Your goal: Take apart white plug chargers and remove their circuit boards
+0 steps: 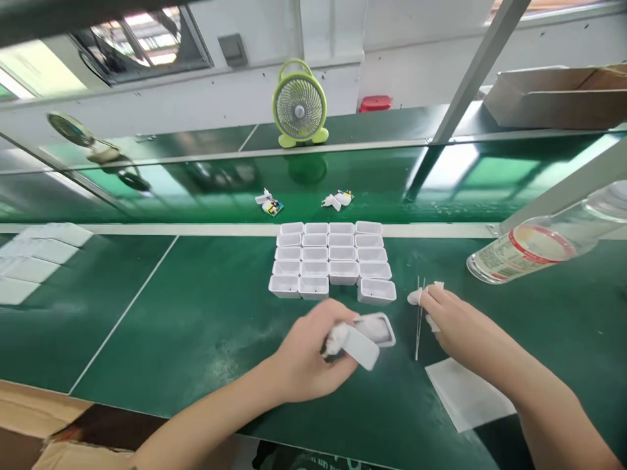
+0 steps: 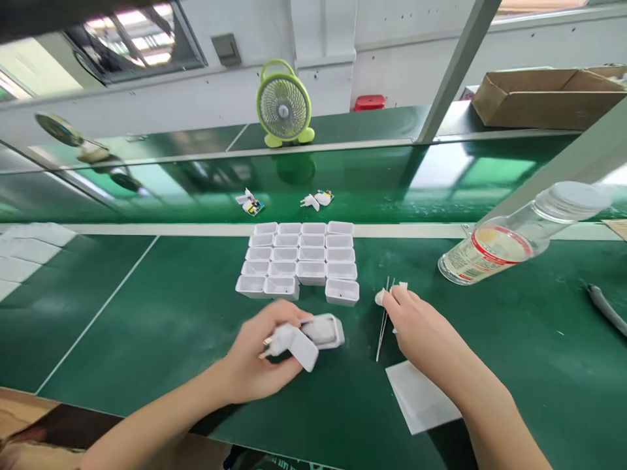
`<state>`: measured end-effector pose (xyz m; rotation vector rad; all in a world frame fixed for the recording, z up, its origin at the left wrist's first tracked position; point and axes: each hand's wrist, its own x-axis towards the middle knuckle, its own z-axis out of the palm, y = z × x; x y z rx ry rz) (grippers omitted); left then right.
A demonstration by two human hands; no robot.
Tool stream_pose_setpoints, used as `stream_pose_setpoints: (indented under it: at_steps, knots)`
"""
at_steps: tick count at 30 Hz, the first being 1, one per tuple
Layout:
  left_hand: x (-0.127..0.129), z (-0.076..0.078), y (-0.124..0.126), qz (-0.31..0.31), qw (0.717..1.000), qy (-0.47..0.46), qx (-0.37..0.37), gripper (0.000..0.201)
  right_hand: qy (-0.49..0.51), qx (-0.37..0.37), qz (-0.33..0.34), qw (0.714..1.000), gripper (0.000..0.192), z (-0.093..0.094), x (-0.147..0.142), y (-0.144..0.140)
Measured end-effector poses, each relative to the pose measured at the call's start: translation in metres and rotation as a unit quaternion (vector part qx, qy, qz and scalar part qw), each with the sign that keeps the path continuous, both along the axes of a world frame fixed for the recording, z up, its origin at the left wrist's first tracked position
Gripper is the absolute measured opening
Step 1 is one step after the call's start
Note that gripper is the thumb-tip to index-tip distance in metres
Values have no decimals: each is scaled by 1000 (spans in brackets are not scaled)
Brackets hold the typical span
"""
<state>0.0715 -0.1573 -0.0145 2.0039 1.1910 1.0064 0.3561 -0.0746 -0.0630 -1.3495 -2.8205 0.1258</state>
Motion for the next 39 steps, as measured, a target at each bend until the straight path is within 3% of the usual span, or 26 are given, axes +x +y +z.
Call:
stream_pose_setpoints:
  at_steps: [3, 5, 7, 9, 11, 16, 20, 23, 27, 32, 39]
  knots:
    - [-33, 40, 48, 179, 983, 40, -10, 40, 11, 3, -7, 1000, 49, -6, -1, -1]
    - [-60, 56, 98, 299, 943, 146, -29, 39, 2, -2, -9, 1000, 50, -5, -3, -1]
    - [-85, 60, 147, 369, 894, 247, -53, 37, -12, -13, -15, 1000, 53, 0, -7, -1]
    - [-104, 54, 185, 399, 874, 270, -66, 38, -22, -27, -22, 999, 57, 4, -11, -1]
    - [-115, 43, 207, 414, 858, 289, -91, 33, -34, -40, -30, 998, 60, 7, -13, -1]
    - [-119, 25, 213, 430, 832, 341, -84, 44, -35, -57, -42, 997, 63, 3, -14, 0]
    - [-101, 22, 224, 379, 837, 394, -30, 48, -16, -47, -32, 998, 63, -5, -11, 2]
    - [-86, 16, 244, 324, 843, 424, -68, 40, -5, -33, -28, 999, 62, -9, -9, 3]
    - [-84, 14, 260, 303, 834, 441, -132, 35, 7, -39, -22, 999, 64, -7, -7, 3]
    - [-94, 23, 251, 292, 824, 474, -110, 33, -6, -45, -29, 999, 65, 1, -11, 2]
    - [-84, 63, 217, 177, 820, 538, 78, 24, 57, -62, -46, 995, 63, 4, 0, 4]
